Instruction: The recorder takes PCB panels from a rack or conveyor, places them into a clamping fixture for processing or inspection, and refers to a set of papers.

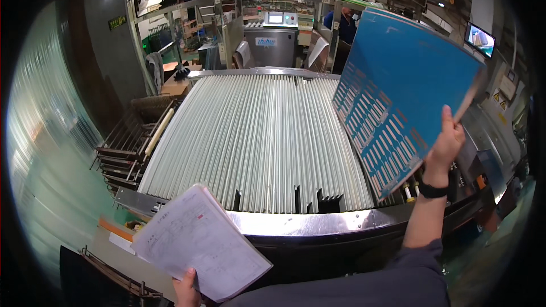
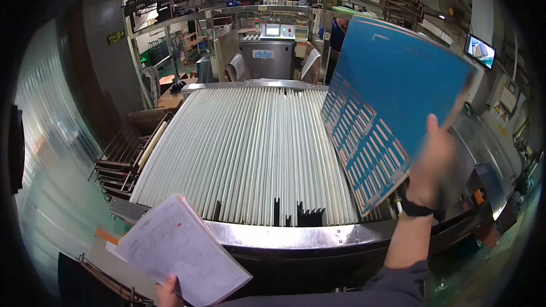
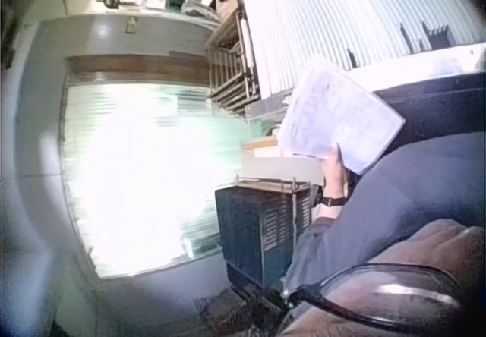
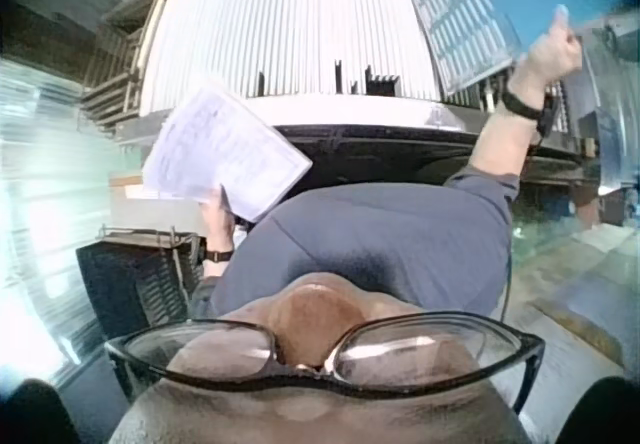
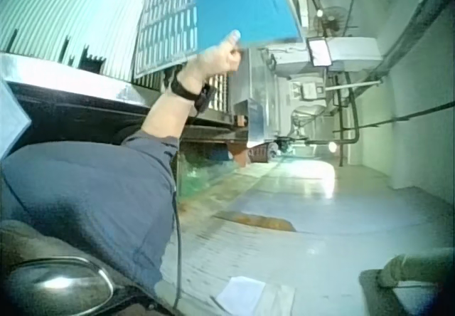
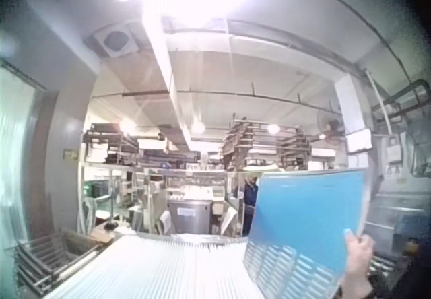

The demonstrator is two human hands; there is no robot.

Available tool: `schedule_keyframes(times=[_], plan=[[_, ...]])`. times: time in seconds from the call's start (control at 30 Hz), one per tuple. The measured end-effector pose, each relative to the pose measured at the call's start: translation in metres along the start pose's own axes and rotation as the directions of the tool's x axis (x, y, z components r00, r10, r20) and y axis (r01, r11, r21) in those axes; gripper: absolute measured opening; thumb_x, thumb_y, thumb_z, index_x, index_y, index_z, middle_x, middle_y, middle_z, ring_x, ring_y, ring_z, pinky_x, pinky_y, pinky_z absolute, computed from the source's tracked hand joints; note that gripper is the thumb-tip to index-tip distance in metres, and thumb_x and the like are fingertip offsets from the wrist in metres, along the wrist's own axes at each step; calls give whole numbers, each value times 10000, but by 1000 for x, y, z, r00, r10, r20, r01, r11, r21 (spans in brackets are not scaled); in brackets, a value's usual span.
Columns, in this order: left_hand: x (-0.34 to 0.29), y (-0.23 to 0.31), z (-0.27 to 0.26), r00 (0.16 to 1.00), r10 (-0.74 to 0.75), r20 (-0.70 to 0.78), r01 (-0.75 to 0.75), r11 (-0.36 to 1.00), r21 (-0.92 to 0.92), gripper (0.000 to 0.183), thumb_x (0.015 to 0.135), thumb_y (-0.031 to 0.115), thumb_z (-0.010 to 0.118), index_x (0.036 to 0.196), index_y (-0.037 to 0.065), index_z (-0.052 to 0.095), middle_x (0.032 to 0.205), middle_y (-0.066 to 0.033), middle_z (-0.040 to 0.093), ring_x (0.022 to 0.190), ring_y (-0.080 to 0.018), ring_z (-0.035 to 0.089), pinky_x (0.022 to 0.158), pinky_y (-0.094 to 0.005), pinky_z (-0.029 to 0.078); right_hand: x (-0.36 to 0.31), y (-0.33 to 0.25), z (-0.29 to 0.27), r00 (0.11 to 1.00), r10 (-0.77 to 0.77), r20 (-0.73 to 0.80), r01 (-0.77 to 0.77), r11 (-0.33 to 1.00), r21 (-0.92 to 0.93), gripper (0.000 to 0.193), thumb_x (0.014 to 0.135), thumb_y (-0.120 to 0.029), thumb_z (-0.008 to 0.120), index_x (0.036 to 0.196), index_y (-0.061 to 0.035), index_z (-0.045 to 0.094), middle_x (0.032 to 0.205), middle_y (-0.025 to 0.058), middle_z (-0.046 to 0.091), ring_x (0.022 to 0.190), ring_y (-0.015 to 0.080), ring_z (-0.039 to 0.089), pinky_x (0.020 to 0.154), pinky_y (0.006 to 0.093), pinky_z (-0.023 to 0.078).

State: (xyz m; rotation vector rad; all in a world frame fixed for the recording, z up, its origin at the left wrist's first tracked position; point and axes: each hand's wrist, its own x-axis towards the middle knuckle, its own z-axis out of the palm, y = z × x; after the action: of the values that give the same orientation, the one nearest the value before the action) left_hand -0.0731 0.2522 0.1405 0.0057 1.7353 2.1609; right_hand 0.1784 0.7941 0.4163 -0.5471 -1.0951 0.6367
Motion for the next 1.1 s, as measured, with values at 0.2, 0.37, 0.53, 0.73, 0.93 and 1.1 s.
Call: schedule_keyframes(times=[0.2, 0.37, 0.53, 0.73, 0.93, 1.1], plan=[[25, 13, 14, 995, -18, 103, 33, 988, -148, 691, 890, 82, 732, 1503, 11, 422, 1433, -152, 557, 1308, -324, 538, 1142, -466, 406, -11, -40, -88, 955, 212, 207, -277, 890, 363, 412, 1055, -243, 603, 1331, 59, 560, 1257, 148, 675, 1043, 261, 693, 915, 388, 572], [40, 31, 45, 950, -92, 300, 199, 916, -350, 637, 942, 102, 708, 1503, 26, 416, 1458, -136, 551, 1323, -327, 541, 1147, -504, 422, -39, -86, -93, 864, 421, 278, -504, 711, 490, 652, 1034, -394, 597, 1503, 30, 438, 1487, 150, 558, 1289, 354, 571, 1140, 499, 419], [55, 50, 71, 907, 103, 409, 134, 849, -511, 565, 1005, 238, 663, 1486, 18, 464, 1446, -152, 585, 1332, -338, 553, 1171, -529, 403, -41, -63, -93, 880, 328, 343, -472, 681, 560, 659, 1058, -427, 546, 1483, 68, 451, 1490, 176, 549, 1345, 280, 536, 1199, 424, 375], [56, 83, 127, 957, 24, 288, 157, 794, -587, 569, 1064, 346, 565, 1510, 24, 423, 1504, -133, 523, 1369, -332, 491, 1163, -506, 379, -65, -51, -20, 921, 307, 240, -388, 778, 494, 586, 1040, -343, 613, 1469, 36, 487, 1445, 142, 575, 1293, 264, 569, 1092, 397, 471], [12, 95, 89, 957, 212, 198, 18, 639, -769, 692, 1037, 492, 559, 1560, 88, 352, 1580, -117, 444, 1453, -338, 405, 1227, -543, 284, -117, -85, 59, 681, 614, 399, -732, 546, 407, 599, 1083, -416, 491, 1532, -27, 420, 1482, 135, 542, 1315, 269, 553, 1078, 406, 480], [-29, 92, 37, 981, 191, -39, -132, 504, -854, 669, 1036, 446, 578, 1565, 106, 350, 1568, -108, 459, 1459, -335, 400, 1233, -553, 273, -133, 28, 79, 544, -612, 574, 736, 676, 24, 622, 1049, -529, 499, 1318, 23, 595, 1230, 213, 683, 976, 367, 688, 815, 448, 590]])
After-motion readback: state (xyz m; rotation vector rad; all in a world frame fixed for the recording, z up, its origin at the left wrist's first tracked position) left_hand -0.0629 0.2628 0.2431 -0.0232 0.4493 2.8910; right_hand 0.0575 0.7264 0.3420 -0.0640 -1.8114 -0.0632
